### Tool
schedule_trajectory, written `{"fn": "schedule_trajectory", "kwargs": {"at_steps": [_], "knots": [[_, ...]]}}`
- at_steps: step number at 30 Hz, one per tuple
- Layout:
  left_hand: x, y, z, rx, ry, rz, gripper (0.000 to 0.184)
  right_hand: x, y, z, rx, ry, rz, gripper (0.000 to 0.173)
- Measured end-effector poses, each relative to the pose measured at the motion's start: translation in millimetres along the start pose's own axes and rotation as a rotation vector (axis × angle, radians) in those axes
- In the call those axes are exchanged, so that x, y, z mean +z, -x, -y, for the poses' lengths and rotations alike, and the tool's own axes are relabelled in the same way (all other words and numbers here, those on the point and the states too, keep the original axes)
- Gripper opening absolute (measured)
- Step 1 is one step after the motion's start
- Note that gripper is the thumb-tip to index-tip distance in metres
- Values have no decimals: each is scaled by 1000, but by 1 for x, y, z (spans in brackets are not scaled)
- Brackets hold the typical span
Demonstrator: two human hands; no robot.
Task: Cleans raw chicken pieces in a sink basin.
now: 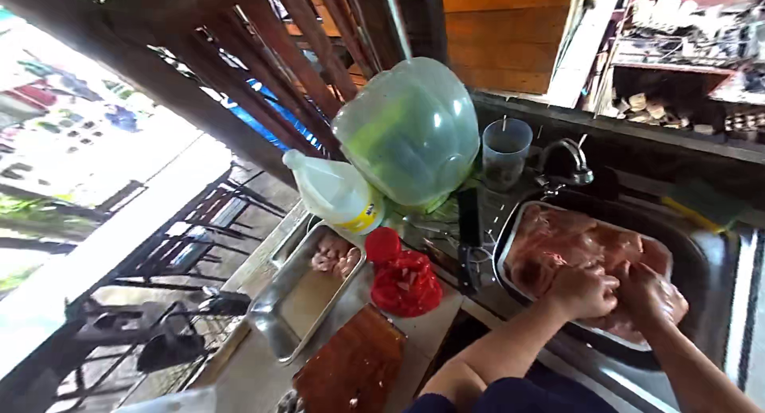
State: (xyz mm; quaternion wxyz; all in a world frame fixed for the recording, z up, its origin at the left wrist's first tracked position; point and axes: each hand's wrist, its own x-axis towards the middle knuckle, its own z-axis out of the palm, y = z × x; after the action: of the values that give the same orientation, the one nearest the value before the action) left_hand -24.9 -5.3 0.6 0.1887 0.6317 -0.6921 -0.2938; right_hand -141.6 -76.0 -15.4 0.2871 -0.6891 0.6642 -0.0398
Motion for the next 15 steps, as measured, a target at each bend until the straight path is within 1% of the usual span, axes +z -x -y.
{"fn": "schedule_trajectory", "kwargs": {"at_steps": [5,8,15], "knots": [[0,2,5,12,45,-23,31,6,-9,-2,-43,-11,-12,53],[14,-2,11,59,54,-65,28,-1,-6,1,-1,112,-14,54],[20,-5,12,79,60,-80,27,1,-13,-4,17,124,-7,52]]}}
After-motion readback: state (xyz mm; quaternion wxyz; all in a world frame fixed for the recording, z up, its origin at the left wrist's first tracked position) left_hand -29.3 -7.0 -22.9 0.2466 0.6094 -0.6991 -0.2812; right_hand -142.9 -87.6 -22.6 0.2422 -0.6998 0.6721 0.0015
